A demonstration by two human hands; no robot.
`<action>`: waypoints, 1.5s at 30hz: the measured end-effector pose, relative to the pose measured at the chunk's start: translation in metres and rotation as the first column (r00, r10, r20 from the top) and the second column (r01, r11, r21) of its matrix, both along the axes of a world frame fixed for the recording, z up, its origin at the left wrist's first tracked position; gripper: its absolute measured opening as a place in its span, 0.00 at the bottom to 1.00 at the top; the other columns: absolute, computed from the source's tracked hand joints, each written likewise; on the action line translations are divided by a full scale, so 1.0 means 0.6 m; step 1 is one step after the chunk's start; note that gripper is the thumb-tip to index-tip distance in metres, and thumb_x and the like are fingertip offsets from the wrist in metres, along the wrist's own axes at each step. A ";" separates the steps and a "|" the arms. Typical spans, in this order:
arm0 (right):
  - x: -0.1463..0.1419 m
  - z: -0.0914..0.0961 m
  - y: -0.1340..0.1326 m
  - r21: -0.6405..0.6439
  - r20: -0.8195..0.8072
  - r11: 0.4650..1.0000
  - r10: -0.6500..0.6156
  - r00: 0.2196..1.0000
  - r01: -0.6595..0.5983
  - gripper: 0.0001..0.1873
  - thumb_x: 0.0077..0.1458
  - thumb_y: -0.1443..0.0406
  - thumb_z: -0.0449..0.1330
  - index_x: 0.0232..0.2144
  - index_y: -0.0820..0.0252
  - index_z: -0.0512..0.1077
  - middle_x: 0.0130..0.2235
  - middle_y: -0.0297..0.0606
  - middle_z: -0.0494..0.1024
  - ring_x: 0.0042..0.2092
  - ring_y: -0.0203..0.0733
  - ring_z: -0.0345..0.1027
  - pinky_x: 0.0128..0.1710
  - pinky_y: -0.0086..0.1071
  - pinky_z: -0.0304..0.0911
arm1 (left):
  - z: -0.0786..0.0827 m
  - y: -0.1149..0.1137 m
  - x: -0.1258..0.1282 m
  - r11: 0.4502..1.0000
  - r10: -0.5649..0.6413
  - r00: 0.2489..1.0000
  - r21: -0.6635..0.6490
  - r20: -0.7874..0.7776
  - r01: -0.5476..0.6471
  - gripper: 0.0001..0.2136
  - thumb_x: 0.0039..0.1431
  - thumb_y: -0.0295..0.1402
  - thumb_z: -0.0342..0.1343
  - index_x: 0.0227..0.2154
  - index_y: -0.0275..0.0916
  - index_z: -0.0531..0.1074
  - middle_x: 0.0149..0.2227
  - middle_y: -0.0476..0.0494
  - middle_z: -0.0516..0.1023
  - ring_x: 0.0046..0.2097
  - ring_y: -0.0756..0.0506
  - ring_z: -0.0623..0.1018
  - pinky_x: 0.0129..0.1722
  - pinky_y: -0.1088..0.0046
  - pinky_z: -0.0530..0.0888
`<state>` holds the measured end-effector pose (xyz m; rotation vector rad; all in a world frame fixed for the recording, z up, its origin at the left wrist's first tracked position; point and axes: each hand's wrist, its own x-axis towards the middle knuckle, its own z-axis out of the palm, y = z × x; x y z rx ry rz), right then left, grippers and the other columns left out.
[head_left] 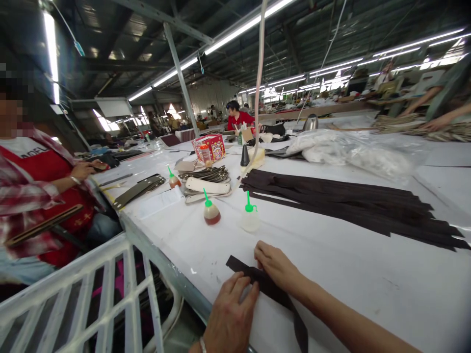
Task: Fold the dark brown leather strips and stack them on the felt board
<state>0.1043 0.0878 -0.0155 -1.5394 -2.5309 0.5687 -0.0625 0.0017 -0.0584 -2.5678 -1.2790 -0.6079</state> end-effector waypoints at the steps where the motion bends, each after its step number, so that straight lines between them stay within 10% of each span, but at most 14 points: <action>1: 0.003 -0.001 0.000 0.011 -0.016 1.000 0.015 1.000 -0.015 0.14 0.67 0.69 0.40 0.38 0.61 0.66 0.35 0.39 0.74 0.35 0.40 0.67 0.32 0.31 0.55 | 0.001 0.000 0.000 1.000 0.001 1.000 -0.005 0.007 -0.001 0.20 0.57 0.22 0.46 0.53 0.35 0.68 0.48 0.36 0.73 0.52 0.37 0.72 0.49 0.59 0.77; 6: -0.004 0.007 -0.011 0.130 -0.025 0.977 0.174 0.984 -0.169 0.07 0.60 0.66 0.56 0.42 0.58 0.67 0.45 0.38 0.72 0.46 0.46 0.63 0.43 0.35 0.54 | 0.005 0.000 0.005 1.000 0.004 1.000 -0.006 0.031 -0.003 0.18 0.59 0.23 0.46 0.52 0.35 0.68 0.49 0.37 0.72 0.52 0.38 0.71 0.50 0.59 0.76; 12: -0.033 -0.001 -0.008 0.178 0.033 0.947 0.265 0.964 -0.267 0.07 0.59 0.74 0.52 0.35 0.61 0.68 0.40 0.42 0.72 0.44 0.47 0.64 0.48 0.40 0.50 | -0.001 0.002 0.005 1.000 -0.007 0.997 0.029 0.082 0.004 0.18 0.60 0.23 0.47 0.53 0.36 0.68 0.49 0.39 0.73 0.53 0.38 0.71 0.51 0.62 0.75; 20: -0.023 -0.016 0.022 0.034 -0.037 0.999 0.000 0.999 0.001 0.16 0.68 0.69 0.38 0.37 0.62 0.65 0.34 0.40 0.74 0.33 0.40 0.67 0.30 0.30 0.52 | 0.008 -0.002 0.005 0.999 -0.001 0.997 -0.032 0.076 0.003 0.19 0.59 0.22 0.47 0.52 0.33 0.67 0.47 0.37 0.73 0.52 0.37 0.71 0.49 0.59 0.76; 27: -0.015 -0.006 0.018 0.037 -0.070 0.991 0.131 0.989 -0.129 0.09 0.65 0.68 0.48 0.33 0.59 0.67 0.35 0.36 0.74 0.35 0.39 0.66 0.31 0.30 0.50 | 0.046 0.008 -0.008 1.000 0.000 0.983 0.013 0.183 -0.002 0.16 0.61 0.21 0.44 0.50 0.35 0.68 0.46 0.37 0.73 0.47 0.41 0.73 0.45 0.60 0.76; 40: -0.023 0.000 0.013 0.049 -0.082 0.985 0.170 0.982 -0.166 0.15 0.67 0.67 0.43 0.35 0.59 0.67 0.36 0.36 0.74 0.36 0.40 0.66 0.34 0.32 0.52 | 0.001 0.014 -0.035 0.996 0.064 0.998 0.067 0.003 -0.064 0.15 0.63 0.24 0.44 0.49 0.32 0.70 0.48 0.36 0.75 0.51 0.40 0.73 0.50 0.60 0.76; 45: -0.036 0.008 0.002 0.094 -0.068 0.977 0.198 0.978 -0.191 0.05 0.60 0.66 0.55 0.40 0.58 0.68 0.42 0.38 0.73 0.43 0.45 0.65 0.40 0.34 0.53 | 0.006 0.015 -0.032 0.998 0.048 0.999 0.048 -0.001 -0.048 0.16 0.63 0.23 0.44 0.51 0.31 0.69 0.48 0.36 0.75 0.52 0.39 0.73 0.51 0.59 0.75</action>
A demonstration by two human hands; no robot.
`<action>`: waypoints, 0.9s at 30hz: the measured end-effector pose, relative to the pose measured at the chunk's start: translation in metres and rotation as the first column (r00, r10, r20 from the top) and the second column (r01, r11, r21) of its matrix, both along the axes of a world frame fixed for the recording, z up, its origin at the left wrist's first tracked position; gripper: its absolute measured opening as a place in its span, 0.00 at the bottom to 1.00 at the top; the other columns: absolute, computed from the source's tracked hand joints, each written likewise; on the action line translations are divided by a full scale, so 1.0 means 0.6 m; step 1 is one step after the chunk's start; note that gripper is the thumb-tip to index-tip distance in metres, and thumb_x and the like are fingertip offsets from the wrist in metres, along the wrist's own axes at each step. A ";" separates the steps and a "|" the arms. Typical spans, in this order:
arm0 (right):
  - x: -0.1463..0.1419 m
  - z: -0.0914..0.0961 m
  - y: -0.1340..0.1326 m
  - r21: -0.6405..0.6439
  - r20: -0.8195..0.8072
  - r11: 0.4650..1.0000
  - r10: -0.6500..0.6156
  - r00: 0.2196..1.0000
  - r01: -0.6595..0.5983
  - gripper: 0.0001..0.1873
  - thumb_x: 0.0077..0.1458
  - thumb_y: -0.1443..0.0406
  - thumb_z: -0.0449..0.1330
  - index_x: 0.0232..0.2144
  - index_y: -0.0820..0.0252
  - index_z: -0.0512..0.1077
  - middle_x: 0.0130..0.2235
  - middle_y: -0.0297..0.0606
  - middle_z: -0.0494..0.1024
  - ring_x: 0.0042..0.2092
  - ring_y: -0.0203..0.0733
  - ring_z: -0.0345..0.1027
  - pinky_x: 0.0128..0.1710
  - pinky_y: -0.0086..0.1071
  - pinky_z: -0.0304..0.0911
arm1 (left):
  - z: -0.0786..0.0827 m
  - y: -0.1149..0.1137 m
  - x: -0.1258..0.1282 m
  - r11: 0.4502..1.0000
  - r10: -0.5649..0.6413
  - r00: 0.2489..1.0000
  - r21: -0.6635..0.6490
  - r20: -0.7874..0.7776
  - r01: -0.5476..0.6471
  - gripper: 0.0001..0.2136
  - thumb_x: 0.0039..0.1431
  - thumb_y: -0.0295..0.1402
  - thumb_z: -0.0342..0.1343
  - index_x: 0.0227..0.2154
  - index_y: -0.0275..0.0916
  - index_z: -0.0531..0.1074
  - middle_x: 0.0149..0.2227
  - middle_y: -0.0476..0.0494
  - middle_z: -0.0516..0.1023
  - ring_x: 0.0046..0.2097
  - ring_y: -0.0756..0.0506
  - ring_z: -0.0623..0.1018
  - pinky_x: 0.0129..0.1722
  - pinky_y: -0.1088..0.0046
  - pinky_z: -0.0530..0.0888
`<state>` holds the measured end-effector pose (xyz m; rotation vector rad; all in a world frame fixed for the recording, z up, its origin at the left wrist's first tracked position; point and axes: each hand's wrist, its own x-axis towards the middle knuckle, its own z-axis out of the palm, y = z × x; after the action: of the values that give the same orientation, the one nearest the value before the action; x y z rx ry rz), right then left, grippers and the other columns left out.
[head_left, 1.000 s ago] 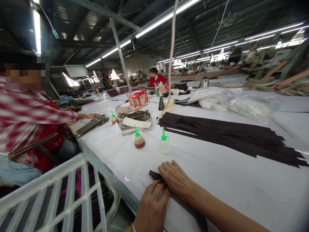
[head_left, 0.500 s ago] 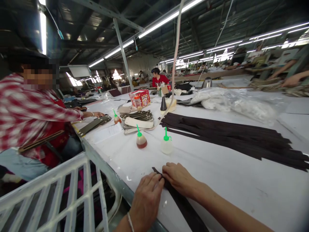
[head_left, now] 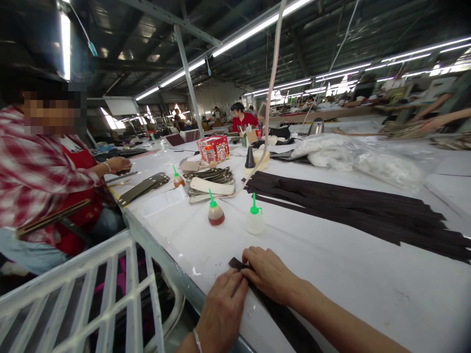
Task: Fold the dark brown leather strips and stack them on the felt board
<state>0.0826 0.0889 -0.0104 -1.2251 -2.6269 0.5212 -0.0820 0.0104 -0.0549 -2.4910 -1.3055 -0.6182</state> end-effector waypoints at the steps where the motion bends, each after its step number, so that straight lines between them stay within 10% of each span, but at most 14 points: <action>1: -0.005 0.000 -0.002 0.007 0.006 1.000 -0.002 1.000 0.002 0.04 0.60 0.67 0.55 0.39 0.59 0.68 0.42 0.40 0.73 0.43 0.46 0.65 0.41 0.35 0.52 | 0.000 0.000 -0.001 1.000 -0.007 1.000 -0.001 -0.006 0.007 0.16 0.63 0.23 0.43 0.51 0.31 0.68 0.49 0.35 0.74 0.53 0.39 0.73 0.52 0.59 0.75; 13: 0.007 -0.003 0.018 -0.280 -0.101 0.949 -0.179 0.979 0.145 0.16 0.68 0.64 0.39 0.39 0.59 0.67 0.35 0.35 0.76 0.35 0.36 0.68 0.32 0.28 0.54 | -0.005 0.001 -0.001 1.000 0.015 0.999 0.027 -0.046 -0.014 0.15 0.62 0.22 0.43 0.49 0.30 0.69 0.47 0.34 0.75 0.50 0.38 0.74 0.50 0.58 0.76; 18: 0.045 0.015 -0.042 -0.331 -0.037 0.922 -0.226 0.973 0.202 0.18 0.48 0.66 0.61 0.44 0.57 0.67 0.34 0.34 0.76 0.34 0.41 0.67 0.29 0.29 0.50 | 0.001 -0.001 -0.019 0.997 0.073 0.997 0.018 -0.008 -0.073 0.11 0.65 0.26 0.44 0.43 0.34 0.71 0.42 0.38 0.75 0.45 0.40 0.75 0.46 0.58 0.76; 27: 0.137 0.039 -0.164 -0.456 0.120 0.815 -0.341 0.933 0.356 0.20 0.43 0.68 0.58 0.43 0.53 0.69 0.38 0.40 0.75 0.40 0.48 0.68 0.34 0.33 0.56 | -0.014 -0.006 -0.062 0.998 0.058 0.994 0.020 -0.097 -0.056 0.16 0.67 0.31 0.42 0.55 0.43 0.67 0.48 0.40 0.72 0.49 0.41 0.73 0.47 0.60 0.75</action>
<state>0.1647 -0.0093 0.0131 -1.8202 -2.2736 1.1184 -0.1194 0.0071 -0.0632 -2.4279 -1.3240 -0.4860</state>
